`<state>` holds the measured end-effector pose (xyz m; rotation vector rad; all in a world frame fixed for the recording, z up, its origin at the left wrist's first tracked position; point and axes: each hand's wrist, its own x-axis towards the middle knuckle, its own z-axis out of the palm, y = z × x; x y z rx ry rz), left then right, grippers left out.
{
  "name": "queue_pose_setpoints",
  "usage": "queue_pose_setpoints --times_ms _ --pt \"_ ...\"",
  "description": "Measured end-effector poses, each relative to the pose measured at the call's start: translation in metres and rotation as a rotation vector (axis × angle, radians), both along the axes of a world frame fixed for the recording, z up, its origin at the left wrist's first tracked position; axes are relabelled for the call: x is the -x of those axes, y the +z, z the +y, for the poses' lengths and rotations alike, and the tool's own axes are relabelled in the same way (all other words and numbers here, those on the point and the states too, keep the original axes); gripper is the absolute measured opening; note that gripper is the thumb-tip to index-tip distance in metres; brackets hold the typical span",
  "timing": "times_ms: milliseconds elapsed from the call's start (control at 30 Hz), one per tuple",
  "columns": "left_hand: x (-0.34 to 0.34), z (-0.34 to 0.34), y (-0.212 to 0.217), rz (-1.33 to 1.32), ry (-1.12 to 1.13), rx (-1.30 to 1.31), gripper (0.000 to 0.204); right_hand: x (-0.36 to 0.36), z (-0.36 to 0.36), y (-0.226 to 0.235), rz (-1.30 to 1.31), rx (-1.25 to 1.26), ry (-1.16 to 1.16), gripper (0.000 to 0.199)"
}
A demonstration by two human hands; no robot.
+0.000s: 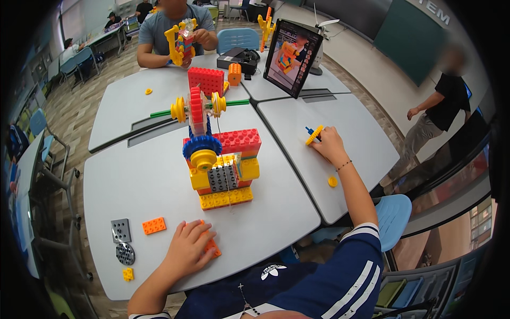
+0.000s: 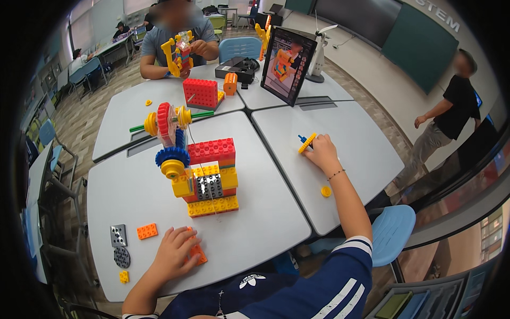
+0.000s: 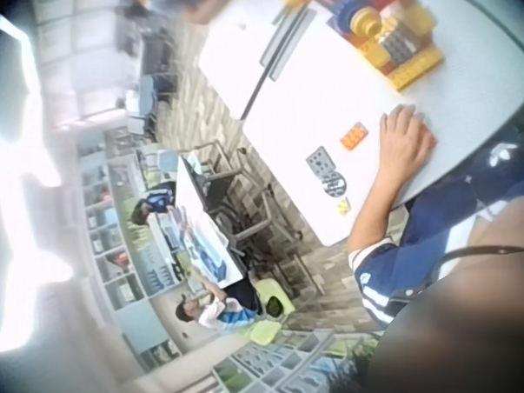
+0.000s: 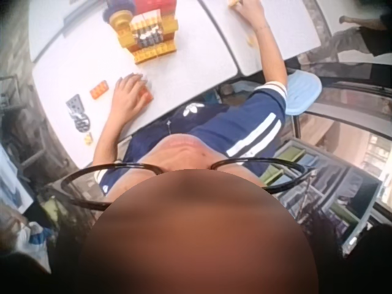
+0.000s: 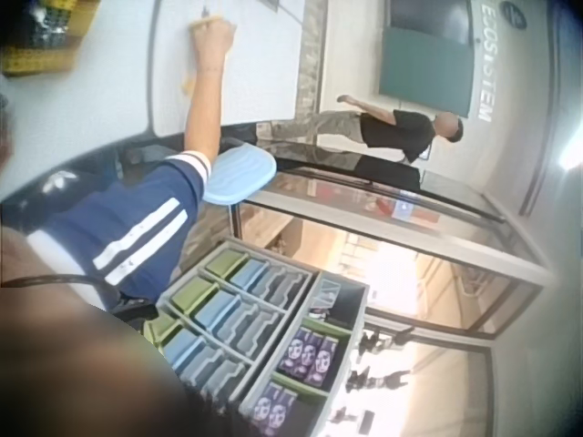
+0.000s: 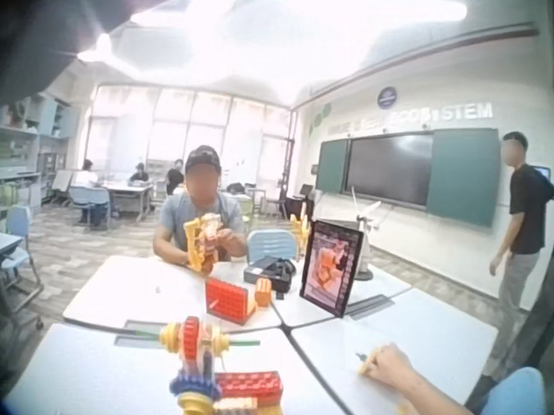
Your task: The person assembles a colorful plastic gear and block structure on a table. They connect gears, rods, and plates, occasionally referencing a tablet for guidance, and repeatedly adjust and test the assembled mechanism.
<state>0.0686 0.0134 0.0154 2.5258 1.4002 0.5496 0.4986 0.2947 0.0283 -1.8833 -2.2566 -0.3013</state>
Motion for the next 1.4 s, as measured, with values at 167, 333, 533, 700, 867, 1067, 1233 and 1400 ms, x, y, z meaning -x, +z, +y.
queue_pose_setpoints --times_ms 167,333,533,700,867,1067,1233,1400 --pt "0.001 -0.001 -0.004 0.014 -0.016 0.045 0.041 -0.011 -0.003 0.028 0.074 0.223 -0.017 0.058" --pt "0.003 0.003 -0.009 -0.012 -0.018 0.062 0.039 -0.027 0.057 0.068 0.251 0.213 0.026 0.068" --pt "0.004 0.006 -0.012 -0.043 -0.021 0.089 0.039 0.013 0.156 0.065 -0.189 -0.180 -0.166 0.067" --pt "0.006 0.006 -0.012 -0.034 -0.020 0.097 0.039 0.026 0.190 0.052 -0.318 -0.282 -0.181 0.072" --pt "0.007 0.006 -0.013 -0.034 -0.019 0.096 0.039 0.019 0.206 0.041 -0.317 -0.329 -0.212 0.073" --pt "0.008 0.005 -0.013 -0.027 -0.020 0.089 0.037 0.014 0.210 0.035 -0.301 -0.355 -0.170 0.072" --pt "0.007 0.006 -0.014 -0.027 -0.022 0.082 0.037 0.016 0.214 0.035 -0.296 -0.371 -0.173 0.071" --pt "0.007 0.006 -0.014 -0.017 -0.021 0.073 0.036 0.015 0.217 0.034 -0.278 -0.389 -0.164 0.072"
